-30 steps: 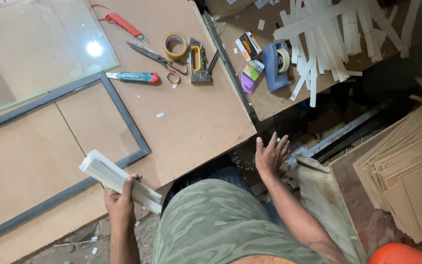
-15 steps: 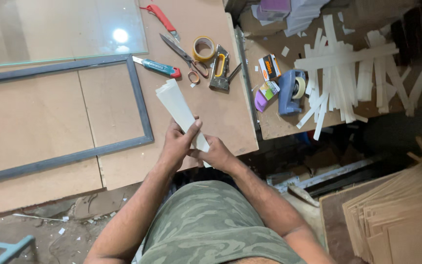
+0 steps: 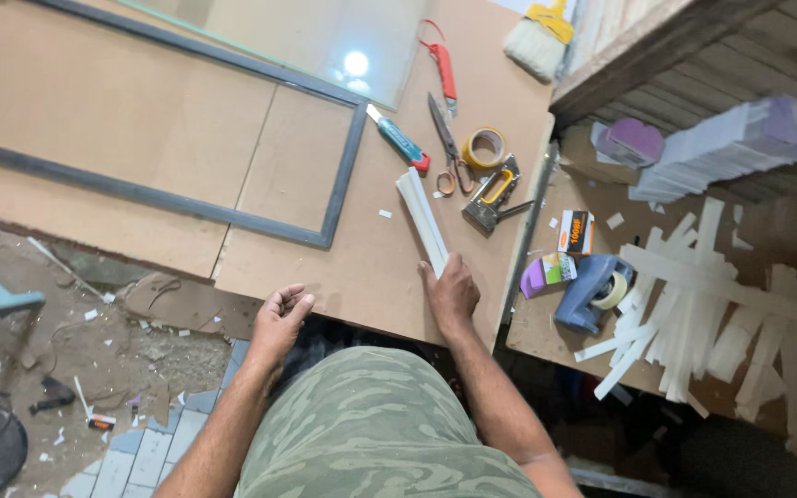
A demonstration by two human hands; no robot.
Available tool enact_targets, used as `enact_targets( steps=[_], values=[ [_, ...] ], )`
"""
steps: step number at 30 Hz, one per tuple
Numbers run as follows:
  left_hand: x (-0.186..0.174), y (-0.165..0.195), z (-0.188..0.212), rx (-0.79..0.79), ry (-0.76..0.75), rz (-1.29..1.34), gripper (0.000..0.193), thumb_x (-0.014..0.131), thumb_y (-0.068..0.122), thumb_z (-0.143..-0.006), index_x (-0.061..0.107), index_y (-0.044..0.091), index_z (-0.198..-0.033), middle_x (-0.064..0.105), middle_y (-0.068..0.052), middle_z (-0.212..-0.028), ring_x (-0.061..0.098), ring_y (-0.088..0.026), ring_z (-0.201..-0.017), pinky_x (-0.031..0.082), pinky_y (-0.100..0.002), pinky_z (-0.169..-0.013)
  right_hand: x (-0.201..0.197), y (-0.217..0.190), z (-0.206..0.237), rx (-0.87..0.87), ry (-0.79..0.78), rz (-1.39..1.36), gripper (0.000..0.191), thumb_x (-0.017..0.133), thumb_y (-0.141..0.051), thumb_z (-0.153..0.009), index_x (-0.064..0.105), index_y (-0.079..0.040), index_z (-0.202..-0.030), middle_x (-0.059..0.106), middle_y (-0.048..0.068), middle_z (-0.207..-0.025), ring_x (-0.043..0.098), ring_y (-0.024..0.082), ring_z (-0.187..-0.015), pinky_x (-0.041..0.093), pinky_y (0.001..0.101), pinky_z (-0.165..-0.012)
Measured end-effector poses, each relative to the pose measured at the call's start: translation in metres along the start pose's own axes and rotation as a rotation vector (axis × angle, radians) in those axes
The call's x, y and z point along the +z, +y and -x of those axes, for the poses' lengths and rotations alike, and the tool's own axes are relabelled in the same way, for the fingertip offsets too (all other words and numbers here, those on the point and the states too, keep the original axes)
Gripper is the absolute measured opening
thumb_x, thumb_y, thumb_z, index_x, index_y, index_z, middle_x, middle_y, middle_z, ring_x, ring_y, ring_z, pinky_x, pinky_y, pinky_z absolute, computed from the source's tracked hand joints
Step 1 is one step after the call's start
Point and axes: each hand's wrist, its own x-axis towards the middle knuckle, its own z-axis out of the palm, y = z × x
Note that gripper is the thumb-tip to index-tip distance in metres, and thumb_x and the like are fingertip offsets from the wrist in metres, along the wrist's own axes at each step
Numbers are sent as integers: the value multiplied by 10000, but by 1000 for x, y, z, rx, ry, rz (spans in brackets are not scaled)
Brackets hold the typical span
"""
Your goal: The person positions a glass pane and metal frame on a workbench, then cuts white plastic strips to size using scissors and a utility knife. The person aligns the strips along the frame edges and trims them into small pieces.
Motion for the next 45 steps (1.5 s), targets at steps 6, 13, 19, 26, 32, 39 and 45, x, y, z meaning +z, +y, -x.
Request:
enact_targets(
  steps=[6, 13, 19, 26, 32, 39, 45],
  values=[
    [-36, 11, -5, 184, 66, -49, 368, 761, 186, -915, 675, 48, -1245, 711, -47, -1106, 651, -106, -983, 538, -268, -874, 6, -30, 0, 14, -88, 34, 623, 768, -557, -851, 591, -30, -1132, 715, 197, -1014, 708, 404, -935, 560, 540, -768],
    [-104, 89, -73, 259, -41, -182, 351, 715, 180, -945, 661, 50, -1267, 711, -60, -1160, 663, -132, -1038, 549, -288, -888, -8, -84, -32, 170, 270, 58, 948, 770, -658, -809, 463, -35, -1456, 514, 200, -1287, 491, 408, -1227, 449, 570, -983],
    [-170, 145, -130, 316, -73, -242, 327, 698, 157, -990, 653, 14, -1281, 709, -81, -1198, 658, -131, -1094, 527, -270, -952, -28, -86, -112, 509, 411, 34, 760, 808, -471, -775, 523, -56, -1344, 509, 220, -1334, 480, 419, -1250, 415, 564, -1015],
    [-172, 150, -153, 343, -97, -183, 308, 682, 111, -1025, 634, -23, -1299, 705, -96, -1193, 664, -135, -1087, 532, -256, -968, -11, -54, -99, 458, 642, -70, 774, 785, -374, -785, 519, -21, -1420, 559, 262, -1224, 485, 433, -1199, 366, 554, -1082],
    [-84, 154, -127, 362, -153, -151, 277, 681, 77, -1012, 647, -31, -1265, 704, -106, -1196, 661, -135, -1092, 528, -254, -957, -59, 46, -117, 443, 778, -119, 687, 731, -401, -888, 572, -16, -1434, 578, 226, -1135, 508, 391, -1134, 395, 498, -1023],
    [74, 166, -87, 395, -279, -259, 247, 707, 152, -960, 709, 40, -1180, 737, -69, -1077, 681, -126, -966, 553, -264, -839, -102, 76, -181, 411, 703, 218, 619, 778, -307, -859, 591, -46, -1388, 523, 248, -1346, 490, 457, -1181, 365, 597, -1002],
    [205, 174, -109, 705, -362, -536, 285, 740, 143, -910, 689, 41, -1171, 676, -122, -1091, 724, -206, -983, 628, -327, -849, -67, 14, -210, -218, 220, -19, 370, 814, -210, -807, 722, -116, -1153, 518, 207, -1386, 536, 378, -1249, 462, 474, -1026]
  ],
)
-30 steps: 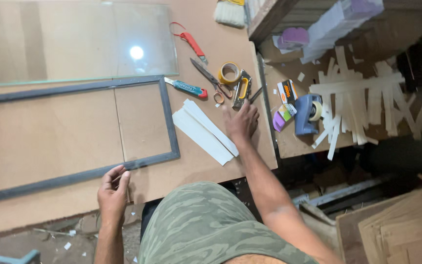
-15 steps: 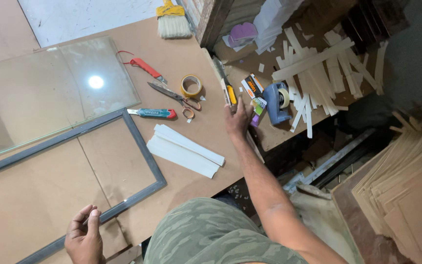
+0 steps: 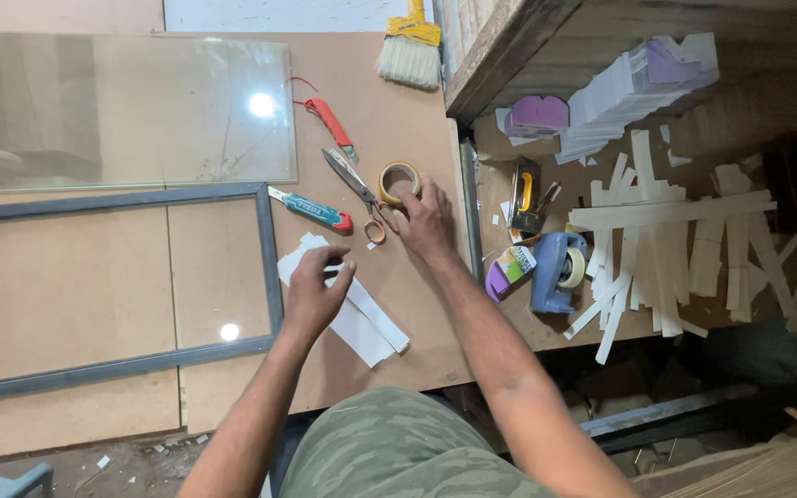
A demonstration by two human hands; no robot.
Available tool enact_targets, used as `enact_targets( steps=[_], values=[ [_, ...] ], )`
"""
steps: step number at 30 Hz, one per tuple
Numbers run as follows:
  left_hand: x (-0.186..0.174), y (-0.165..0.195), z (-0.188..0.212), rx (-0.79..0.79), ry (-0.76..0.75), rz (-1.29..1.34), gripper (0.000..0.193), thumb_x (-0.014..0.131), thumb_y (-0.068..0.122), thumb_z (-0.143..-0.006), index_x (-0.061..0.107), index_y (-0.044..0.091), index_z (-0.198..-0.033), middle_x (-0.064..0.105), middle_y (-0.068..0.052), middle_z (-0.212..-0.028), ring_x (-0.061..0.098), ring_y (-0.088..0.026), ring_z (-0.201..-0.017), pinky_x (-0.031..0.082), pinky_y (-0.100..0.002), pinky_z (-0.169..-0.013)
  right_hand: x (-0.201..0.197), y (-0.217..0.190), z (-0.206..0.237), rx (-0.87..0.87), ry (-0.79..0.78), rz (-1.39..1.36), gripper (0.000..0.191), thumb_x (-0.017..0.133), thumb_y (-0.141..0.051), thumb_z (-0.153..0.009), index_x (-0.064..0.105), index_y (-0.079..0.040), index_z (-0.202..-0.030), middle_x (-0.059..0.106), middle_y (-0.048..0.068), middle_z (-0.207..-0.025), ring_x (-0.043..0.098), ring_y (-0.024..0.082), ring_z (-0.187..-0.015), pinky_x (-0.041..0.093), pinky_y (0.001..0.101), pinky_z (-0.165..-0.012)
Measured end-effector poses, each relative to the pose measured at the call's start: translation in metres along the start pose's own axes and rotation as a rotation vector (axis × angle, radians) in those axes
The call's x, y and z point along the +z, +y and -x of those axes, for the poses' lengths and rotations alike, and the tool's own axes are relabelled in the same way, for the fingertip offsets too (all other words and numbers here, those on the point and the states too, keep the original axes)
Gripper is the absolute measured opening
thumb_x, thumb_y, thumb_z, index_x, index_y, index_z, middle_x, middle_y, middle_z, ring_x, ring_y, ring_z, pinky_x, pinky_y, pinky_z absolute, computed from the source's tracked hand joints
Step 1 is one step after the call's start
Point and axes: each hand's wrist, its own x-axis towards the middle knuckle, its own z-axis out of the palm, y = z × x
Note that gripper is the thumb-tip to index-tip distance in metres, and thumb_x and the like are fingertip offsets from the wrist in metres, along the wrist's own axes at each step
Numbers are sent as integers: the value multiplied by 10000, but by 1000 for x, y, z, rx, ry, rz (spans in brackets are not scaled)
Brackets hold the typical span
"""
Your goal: The person positions a glass pane and metal frame on a workbench, then cuts white plastic strips to size using scissors and a utility knife. The person aligns the strips along the frame edges and trims them into small pieces.
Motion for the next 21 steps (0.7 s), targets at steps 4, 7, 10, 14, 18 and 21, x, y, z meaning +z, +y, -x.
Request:
enact_targets(
  steps=[4, 7, 10, 14, 18, 21],
  values=[
    [53, 9, -57, -27, -129, -202, 547, 782, 243, -850, 607, 117, -1352, 564, -216, -1263, 620, -355, -1117, 555, -451, -918, -7, 29, -5, 190, 109, -33, 281, 757, -203, -930, 724, -137, -1201, 575, 170, -1307, 568, 356, -1237, 455, 526, -1050],
    [84, 13, -83, 47, -87, -457, 634, 810, 314, -800, 594, 131, -1368, 453, -315, -1349, 493, -488, -1210, 469, -538, -966, -27, 69, 5, 359, 241, 200, 206, 747, -190, -932, 742, -147, -1134, 530, 218, -1384, 514, 401, -1265, 395, 572, -1010],
    [107, 16, -93, -17, -109, -560, 557, 738, 302, -860, 581, 107, -1358, 451, -293, -1401, 478, -484, -1262, 439, -555, -1036, -34, 89, 11, 286, 343, 325, 418, 773, -225, -826, 718, -97, -1221, 487, 292, -1424, 486, 444, -1228, 384, 575, -971],
    [131, 14, -85, 275, -37, -411, 588, 697, 216, -829, 558, -11, -1353, 433, -342, -1424, 473, -502, -1234, 453, -551, -1026, -8, 77, 1, 121, 169, 3, 500, 769, -306, -898, 657, -75, -1327, 583, 178, -1358, 545, 379, -1235, 430, 511, -1051],
    [125, 3, -93, 91, -336, -292, 275, 631, 223, -973, 647, 90, -1213, 629, -118, -1324, 598, -333, -1280, 522, -474, -1069, 18, 62, -19, 98, 83, -54, 635, 817, -366, -845, 606, 0, -1320, 586, 214, -1145, 550, 417, -1102, 438, 518, -946],
    [80, -15, -113, 221, -79, -540, 367, 664, 148, -840, 639, 86, -1200, 615, -124, -1287, 563, -344, -1226, 463, -478, -1043, 20, 68, -26, 91, 104, -98, 518, 779, -260, -848, 636, -31, -1290, 606, 164, -1133, 585, 390, -1061, 481, 494, -903]
  ],
)
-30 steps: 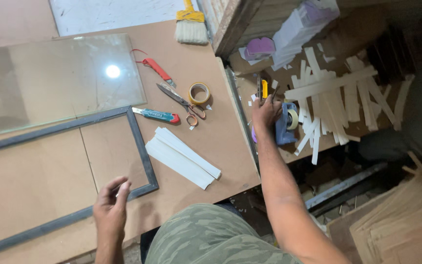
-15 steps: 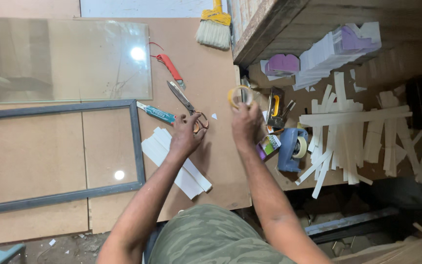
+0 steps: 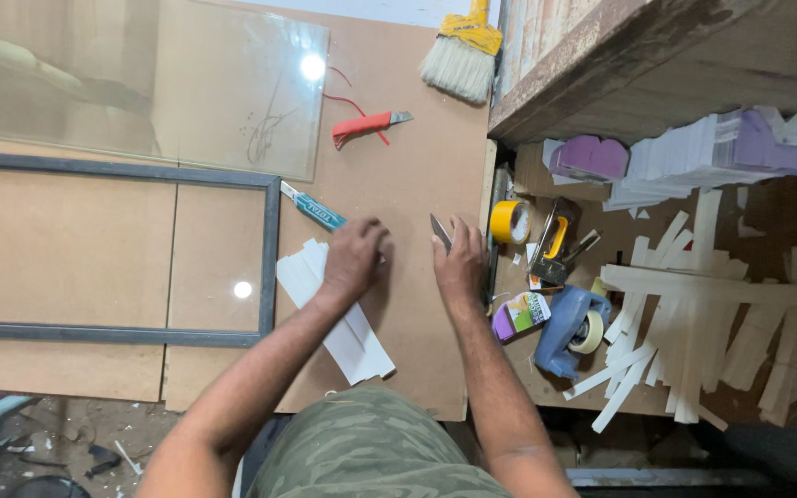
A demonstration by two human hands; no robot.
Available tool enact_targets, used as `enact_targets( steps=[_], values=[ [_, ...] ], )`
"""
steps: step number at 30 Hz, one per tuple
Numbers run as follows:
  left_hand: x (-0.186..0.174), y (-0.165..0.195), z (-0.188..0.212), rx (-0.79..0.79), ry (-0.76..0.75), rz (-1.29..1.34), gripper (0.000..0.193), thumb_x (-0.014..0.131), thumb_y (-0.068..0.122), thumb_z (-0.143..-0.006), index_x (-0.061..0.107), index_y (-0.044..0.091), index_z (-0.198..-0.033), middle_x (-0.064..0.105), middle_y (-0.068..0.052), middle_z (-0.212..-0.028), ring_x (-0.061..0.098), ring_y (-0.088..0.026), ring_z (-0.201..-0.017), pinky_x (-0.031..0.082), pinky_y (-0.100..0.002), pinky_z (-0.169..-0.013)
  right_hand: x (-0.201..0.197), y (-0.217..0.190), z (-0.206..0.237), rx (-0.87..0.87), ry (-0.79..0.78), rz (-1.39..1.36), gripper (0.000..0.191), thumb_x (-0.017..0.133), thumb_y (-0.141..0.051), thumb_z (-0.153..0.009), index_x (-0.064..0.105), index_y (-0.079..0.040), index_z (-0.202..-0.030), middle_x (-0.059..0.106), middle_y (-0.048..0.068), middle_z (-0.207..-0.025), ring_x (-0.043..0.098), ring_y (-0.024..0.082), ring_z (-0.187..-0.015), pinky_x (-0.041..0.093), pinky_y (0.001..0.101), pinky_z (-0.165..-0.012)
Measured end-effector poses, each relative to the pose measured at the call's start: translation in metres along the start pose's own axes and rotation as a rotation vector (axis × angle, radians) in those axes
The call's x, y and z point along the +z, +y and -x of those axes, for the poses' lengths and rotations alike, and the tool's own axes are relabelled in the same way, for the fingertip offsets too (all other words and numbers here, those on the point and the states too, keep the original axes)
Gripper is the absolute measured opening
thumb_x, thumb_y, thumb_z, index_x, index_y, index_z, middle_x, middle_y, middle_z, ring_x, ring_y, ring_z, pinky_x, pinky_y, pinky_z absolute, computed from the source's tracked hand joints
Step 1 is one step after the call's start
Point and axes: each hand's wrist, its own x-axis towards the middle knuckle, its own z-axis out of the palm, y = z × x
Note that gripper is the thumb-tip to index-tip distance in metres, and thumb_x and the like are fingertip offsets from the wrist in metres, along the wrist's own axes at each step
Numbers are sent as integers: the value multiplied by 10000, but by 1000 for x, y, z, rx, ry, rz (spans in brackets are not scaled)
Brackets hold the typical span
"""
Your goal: The person positions a glass pane and metal frame on a workbench, then cuts white plastic strips to size using scissors and a utility knife. The person aligns the strips along the frame edges and trims them into small pieces.
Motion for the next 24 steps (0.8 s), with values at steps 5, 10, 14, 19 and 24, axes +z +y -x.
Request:
enact_targets(
  steps=[5, 10, 14, 19, 24],
  values=[
    [-41, -39, -39, 131, -200, -500, 304, 680, 75, -863, 654, 162, -1153, 616, -68, -1121, 591, -310, -1171, 412, -459, -1091, -24, 43, 12, 7, -29, -71, 328, 725, -129, -936, 691, -35, -1249, 609, 137, -1008, 630, 312, -956, 547, 429, -799],
    [-44, -22, -74, 242, -254, -363, 308, 698, 56, -809, 673, 141, -1103, 595, -103, -1045, 630, -309, -1020, 494, -455, -953, -69, 108, 18, 534, 21, -168, 197, 608, -138, -1047, 701, -37, -1188, 653, 67, -1022, 660, 173, -790, 571, 297, -598],
    [-33, -6, -124, 186, -39, -177, 557, 691, 15, -790, 626, 50, -1342, 584, -179, -1136, 626, -366, -990, 532, -451, -792, -108, 148, 5, 451, 115, 123, 277, 601, -144, -1069, 680, 22, -1276, 642, 143, -1082, 659, 226, -904, 581, 345, -722],
    [-26, -7, -179, 172, 163, -442, 443, 703, 94, -859, 613, 41, -1290, 607, -169, -1213, 638, -370, -1065, 535, -471, -837, -113, 136, 5, 182, 273, 354, 411, 669, -238, -1054, 650, 45, -1352, 657, 179, -1199, 604, 367, -1099, 528, 460, -927],
    [-7, 10, -166, -184, -88, -293, 280, 713, 171, -867, 611, 86, -1113, 595, -182, -1108, 632, -401, -997, 508, -548, -875, -75, 88, 22, 161, 44, -89, 372, 690, -268, -1007, 716, -36, -1297, 682, 130, -1205, 636, 303, -1130, 553, 435, -959]
  ],
)
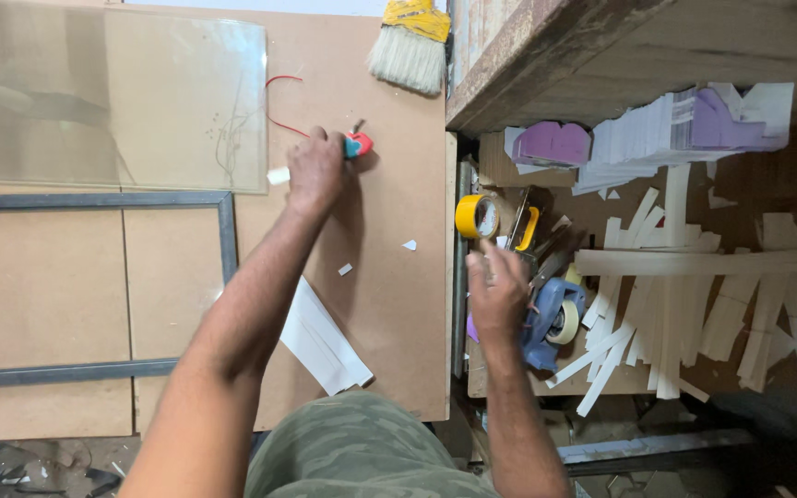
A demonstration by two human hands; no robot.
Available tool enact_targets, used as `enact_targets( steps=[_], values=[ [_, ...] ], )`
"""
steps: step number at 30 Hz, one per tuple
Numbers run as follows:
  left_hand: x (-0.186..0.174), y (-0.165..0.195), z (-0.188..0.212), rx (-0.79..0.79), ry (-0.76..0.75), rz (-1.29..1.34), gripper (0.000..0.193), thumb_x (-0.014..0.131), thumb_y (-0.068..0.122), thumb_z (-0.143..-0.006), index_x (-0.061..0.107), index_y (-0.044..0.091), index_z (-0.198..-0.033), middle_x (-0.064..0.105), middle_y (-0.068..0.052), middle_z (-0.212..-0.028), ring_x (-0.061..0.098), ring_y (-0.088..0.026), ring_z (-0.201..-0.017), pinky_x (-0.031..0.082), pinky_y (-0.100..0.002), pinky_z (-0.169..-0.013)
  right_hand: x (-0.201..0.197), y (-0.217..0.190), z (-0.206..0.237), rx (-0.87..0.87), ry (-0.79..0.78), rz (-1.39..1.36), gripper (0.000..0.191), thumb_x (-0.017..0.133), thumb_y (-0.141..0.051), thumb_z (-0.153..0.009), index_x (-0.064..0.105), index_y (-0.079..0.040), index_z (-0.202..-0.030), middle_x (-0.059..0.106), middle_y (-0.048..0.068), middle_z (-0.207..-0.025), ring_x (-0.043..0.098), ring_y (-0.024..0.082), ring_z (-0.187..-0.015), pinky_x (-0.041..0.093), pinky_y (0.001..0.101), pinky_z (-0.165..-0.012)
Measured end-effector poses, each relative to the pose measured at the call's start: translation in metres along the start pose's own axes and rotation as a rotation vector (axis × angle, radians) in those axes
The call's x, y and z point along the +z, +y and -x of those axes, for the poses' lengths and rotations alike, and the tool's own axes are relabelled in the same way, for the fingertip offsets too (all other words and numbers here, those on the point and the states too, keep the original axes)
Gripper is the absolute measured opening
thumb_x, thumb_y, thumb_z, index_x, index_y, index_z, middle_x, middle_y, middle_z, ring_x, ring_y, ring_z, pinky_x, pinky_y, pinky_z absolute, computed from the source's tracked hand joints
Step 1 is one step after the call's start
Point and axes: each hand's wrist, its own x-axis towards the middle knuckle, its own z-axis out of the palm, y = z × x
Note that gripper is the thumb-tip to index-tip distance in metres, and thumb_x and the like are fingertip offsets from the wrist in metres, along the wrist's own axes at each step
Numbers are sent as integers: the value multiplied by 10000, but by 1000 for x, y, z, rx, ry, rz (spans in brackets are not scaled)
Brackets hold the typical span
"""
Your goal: The person positions a glass pane and metal frame on a workbench, then cuts white plastic strips to size using scissors and a utility knife. The person aligns the strips along the frame edges and trims them into small pieces.
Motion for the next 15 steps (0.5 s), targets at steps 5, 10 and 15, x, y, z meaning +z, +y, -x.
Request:
enact_targets(
  steps=[5, 10, 15],
  values=[
    [30, 50, 92, -333, -467, 894, 344, 608, 179, -917, 592, 8, -1216, 683, -292, -1092, 719, -395, -915, 611, -513, -791, 40, -33, 38, 61, -281, -721, 768, 787, -219, -929, 343, -8, -1519, 587, 143, -1301, 634, 173, -1109, 578, 291, -830],
    [26, 41, 185, -517, -767, 1598, 578, 636, 430, -1041, 464, 147, -1514, 583, -39, -1414, 582, -111, -1311, 474, -311, -1101, 36, -19, 83, 404, -464, -766, 641, 708, -224, -956, 480, -75, -1537, 621, 62, -948, 556, 168, -729, 488, 322, -625],
    [16, -38, 246, -54, -200, 641, 392, 759, 290, -891, 714, 86, -1222, 693, -141, -1238, 675, -322, -1117, 553, -416, -906, 0, 9, 114, 133, -212, -58, 542, 760, -247, -936, 566, -59, -1406, 673, 128, -1011, 677, 300, -882, 558, 422, -786]
  ],
)
